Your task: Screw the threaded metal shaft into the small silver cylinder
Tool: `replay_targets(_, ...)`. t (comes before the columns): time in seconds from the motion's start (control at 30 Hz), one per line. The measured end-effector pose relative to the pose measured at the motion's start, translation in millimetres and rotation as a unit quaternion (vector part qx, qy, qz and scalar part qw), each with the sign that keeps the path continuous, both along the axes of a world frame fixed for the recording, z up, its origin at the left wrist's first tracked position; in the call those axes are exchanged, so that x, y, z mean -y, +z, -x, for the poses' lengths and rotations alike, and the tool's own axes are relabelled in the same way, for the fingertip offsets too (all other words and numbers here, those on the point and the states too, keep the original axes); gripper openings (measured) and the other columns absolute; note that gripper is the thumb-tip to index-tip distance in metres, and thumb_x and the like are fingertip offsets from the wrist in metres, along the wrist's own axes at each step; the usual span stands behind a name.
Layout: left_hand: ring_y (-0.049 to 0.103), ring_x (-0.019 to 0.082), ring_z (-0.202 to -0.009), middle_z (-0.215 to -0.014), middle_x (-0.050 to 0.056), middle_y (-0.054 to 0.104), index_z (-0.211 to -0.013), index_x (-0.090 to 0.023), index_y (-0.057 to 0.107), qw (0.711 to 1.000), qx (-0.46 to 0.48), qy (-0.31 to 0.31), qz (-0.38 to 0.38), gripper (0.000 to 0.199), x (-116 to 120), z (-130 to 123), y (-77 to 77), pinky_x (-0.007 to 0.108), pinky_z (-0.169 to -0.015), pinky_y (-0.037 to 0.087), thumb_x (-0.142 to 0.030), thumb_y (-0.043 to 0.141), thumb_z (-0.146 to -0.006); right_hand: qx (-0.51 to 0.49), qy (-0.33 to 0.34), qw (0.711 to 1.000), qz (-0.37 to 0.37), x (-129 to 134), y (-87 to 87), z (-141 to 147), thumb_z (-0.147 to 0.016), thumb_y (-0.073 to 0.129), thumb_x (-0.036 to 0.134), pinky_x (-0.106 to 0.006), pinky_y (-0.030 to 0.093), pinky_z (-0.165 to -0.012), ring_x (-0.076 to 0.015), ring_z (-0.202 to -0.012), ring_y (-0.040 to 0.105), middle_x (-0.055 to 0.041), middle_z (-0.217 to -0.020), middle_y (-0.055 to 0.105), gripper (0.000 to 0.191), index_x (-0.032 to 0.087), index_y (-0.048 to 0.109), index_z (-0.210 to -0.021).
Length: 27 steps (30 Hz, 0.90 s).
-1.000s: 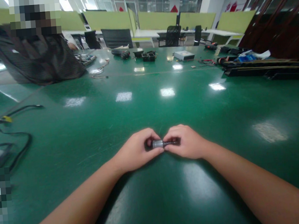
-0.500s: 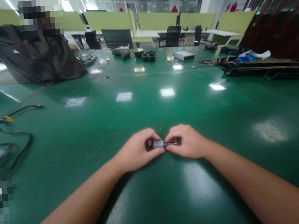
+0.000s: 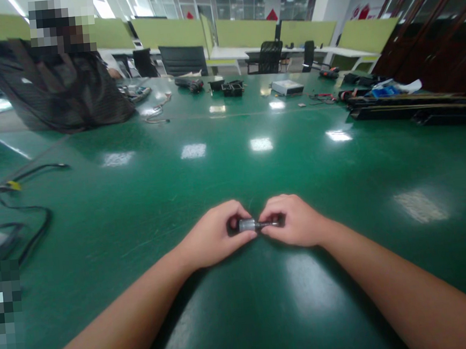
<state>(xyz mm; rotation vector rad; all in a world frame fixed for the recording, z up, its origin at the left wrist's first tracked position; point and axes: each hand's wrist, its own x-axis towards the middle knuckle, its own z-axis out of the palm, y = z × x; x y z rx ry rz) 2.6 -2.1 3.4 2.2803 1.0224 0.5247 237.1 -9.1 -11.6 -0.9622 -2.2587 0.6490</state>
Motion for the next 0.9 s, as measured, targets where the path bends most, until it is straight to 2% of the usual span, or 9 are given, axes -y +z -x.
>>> replay_targets(0.9,0.06,0.017,-0.074,-0.084,0.002,0.063,-0.096,-0.019,0.064,1.0,0.001,-0.003,-0.003,0.022,0.0,-0.2,1.8,0.027,-0.066,0.045,-0.038,0.068,-0.086,0.027,-0.006,1.0,-0.016,-0.7,-0.7,-5.1,-0.075,0.077,0.02,-0.027,0.044,-0.071,-0.015,-0.071,0.063,-0.0014,-0.077,0.072,0.008,0.018,0.073,-0.081)
